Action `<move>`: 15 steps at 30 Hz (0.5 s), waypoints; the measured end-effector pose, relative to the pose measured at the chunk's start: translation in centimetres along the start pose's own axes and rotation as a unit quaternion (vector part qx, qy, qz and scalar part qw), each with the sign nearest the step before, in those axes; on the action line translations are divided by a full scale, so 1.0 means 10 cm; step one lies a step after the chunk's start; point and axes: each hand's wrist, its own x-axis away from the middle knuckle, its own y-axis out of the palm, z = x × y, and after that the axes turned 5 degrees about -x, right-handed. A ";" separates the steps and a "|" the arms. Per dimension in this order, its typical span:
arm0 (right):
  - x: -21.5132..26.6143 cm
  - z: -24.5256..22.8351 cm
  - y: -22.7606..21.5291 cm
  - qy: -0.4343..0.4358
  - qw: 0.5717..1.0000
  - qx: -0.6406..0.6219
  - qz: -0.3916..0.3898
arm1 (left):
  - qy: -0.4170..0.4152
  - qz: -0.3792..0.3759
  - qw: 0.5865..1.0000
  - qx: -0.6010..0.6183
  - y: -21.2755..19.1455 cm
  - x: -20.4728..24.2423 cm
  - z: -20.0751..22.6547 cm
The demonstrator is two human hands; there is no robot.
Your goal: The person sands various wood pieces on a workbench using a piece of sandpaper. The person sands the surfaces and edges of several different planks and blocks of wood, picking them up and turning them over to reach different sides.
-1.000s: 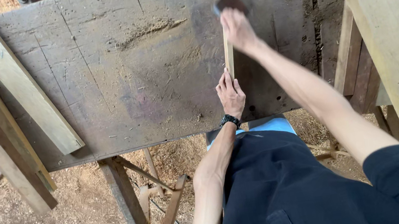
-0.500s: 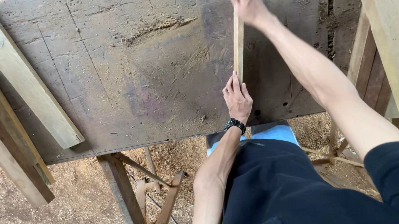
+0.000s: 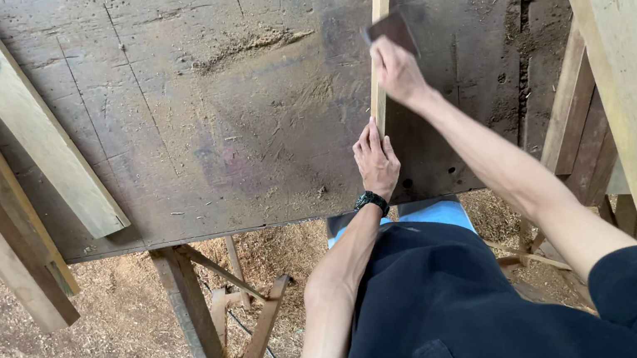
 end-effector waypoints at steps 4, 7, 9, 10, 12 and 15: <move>-0.89 0.71 -0.01 -0.014 0.999 0.029 0.035 | 0.019 0.005 1.000 -0.014 -0.01 -0.01 -0.01; -1.05 0.86 0.02 0.063 0.998 0.012 0.027 | 0.013 0.008 1.000 -0.003 0.00 -0.01 -0.01; -0.93 0.70 0.04 0.103 0.995 -0.007 0.006 | 0.007 0.004 1.000 0.001 -0.01 0.01 -0.01; -0.69 0.52 0.06 0.087 0.996 -0.011 0.003 | 0.005 0.003 1.000 0.003 -0.01 0.00 0.00; -0.12 0.07 0.05 0.028 0.999 -0.009 0.014 | 0.011 0.009 1.000 0.005 0.01 0.01 -0.02; 0.49 -0.52 0.04 0.056 0.997 -0.049 -0.014 | 0.008 0.007 1.000 0.002 0.02 0.01 -0.02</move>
